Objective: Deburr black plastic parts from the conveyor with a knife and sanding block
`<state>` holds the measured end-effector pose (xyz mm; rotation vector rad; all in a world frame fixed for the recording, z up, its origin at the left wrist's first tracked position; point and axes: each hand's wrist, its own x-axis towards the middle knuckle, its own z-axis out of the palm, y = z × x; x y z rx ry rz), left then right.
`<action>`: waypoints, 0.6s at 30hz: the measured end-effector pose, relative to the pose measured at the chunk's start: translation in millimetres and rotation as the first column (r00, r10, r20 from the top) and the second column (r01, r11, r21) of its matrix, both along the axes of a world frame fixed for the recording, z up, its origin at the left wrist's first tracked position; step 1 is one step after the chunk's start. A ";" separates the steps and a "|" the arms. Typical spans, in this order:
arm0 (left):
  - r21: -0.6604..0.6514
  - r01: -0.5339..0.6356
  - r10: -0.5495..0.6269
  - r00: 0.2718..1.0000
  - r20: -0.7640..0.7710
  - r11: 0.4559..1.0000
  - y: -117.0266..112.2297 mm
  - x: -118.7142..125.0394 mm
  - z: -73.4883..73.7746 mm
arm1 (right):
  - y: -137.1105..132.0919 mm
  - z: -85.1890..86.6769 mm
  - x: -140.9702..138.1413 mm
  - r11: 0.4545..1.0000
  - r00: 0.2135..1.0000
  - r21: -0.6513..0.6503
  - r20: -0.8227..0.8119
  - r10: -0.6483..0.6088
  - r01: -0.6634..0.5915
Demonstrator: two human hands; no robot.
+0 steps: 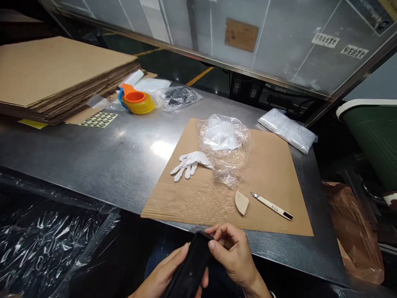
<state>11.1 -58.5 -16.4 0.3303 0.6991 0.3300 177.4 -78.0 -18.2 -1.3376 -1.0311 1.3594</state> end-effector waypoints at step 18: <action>-0.126 -0.702 0.699 0.711 -0.072 0.701 37.5 1.0 9.9 | 10.4 -49.0 124.2 0.943 -0.144 0.327 0.938 -0.316 0.061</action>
